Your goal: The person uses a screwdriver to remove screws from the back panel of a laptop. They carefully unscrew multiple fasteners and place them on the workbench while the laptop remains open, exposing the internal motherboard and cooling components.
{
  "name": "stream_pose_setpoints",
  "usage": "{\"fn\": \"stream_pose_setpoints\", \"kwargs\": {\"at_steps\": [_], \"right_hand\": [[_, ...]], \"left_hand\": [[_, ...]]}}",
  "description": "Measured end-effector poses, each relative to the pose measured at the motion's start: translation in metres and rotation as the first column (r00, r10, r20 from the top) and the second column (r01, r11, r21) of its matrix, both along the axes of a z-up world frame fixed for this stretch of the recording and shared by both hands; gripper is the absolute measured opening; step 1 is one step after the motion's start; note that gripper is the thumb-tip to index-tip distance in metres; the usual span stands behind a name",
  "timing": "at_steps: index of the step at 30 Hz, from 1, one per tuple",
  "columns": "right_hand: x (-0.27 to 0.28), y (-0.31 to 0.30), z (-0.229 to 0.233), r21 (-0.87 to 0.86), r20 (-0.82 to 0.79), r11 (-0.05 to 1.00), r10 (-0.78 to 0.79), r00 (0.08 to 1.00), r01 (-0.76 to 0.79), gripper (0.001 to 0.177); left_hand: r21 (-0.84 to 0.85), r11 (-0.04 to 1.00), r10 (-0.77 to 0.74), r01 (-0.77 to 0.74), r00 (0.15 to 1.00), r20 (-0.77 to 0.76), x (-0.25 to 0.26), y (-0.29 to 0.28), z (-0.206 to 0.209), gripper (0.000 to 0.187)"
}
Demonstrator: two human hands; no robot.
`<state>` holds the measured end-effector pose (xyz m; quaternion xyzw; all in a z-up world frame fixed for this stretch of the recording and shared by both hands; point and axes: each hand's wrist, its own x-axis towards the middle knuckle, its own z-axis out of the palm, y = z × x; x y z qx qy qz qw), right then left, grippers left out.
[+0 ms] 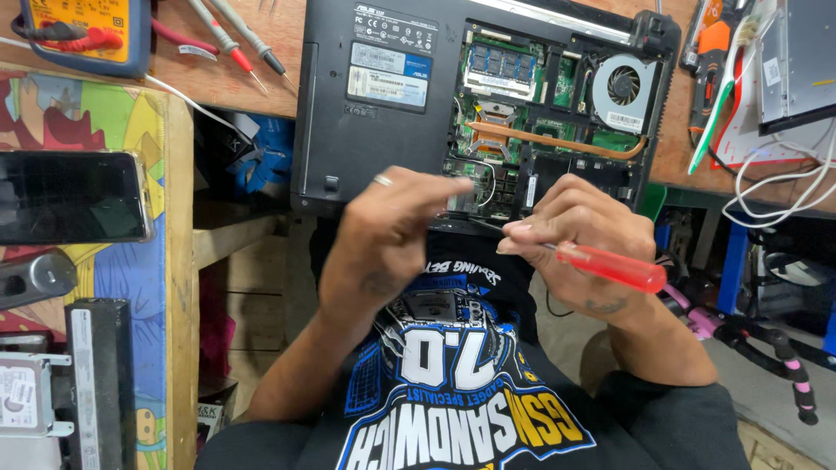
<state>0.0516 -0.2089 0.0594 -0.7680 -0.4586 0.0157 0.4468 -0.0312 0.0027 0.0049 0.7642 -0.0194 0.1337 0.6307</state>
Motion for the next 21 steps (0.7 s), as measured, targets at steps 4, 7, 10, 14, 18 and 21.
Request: {"fn": "stream_pose_setpoints", "kwargs": {"at_steps": [4,7,10,14,18,21], "right_hand": [[-0.002,0.000,-0.010,0.053,0.019,0.998,-0.016,1.000,0.015,0.029],[-0.005,0.001,-0.013,0.068,-0.021,0.998,-0.007,1.000,0.008,0.030],[-0.007,0.001,-0.010,0.038,-0.095,0.999,0.033,0.995,-0.029,0.026],[-0.008,-0.002,-0.004,-0.047,-0.106,0.994,0.091,0.990,-0.096,0.024],[-0.009,-0.004,-0.010,-0.014,-0.056,1.000,0.026,0.998,-0.027,0.019],[-0.009,-0.003,-0.018,0.048,-0.075,0.999,-0.015,0.997,0.019,0.021]], "left_hand": [[0.093,0.986,0.138,-0.136,0.990,-0.021,-0.003,0.013,0.004,0.045],[0.076,0.991,0.114,-0.114,0.993,0.011,-0.004,0.004,0.002,0.034],[0.064,0.997,0.048,-0.052,0.997,0.054,-0.005,-0.011,-0.001,0.029],[0.063,0.998,0.006,-0.008,0.999,0.043,-0.006,-0.027,-0.006,0.022],[0.081,0.996,0.042,-0.045,0.998,0.040,-0.007,-0.025,-0.007,0.018],[0.096,0.995,0.035,-0.040,0.998,0.056,-0.008,-0.022,-0.006,0.023]]}}
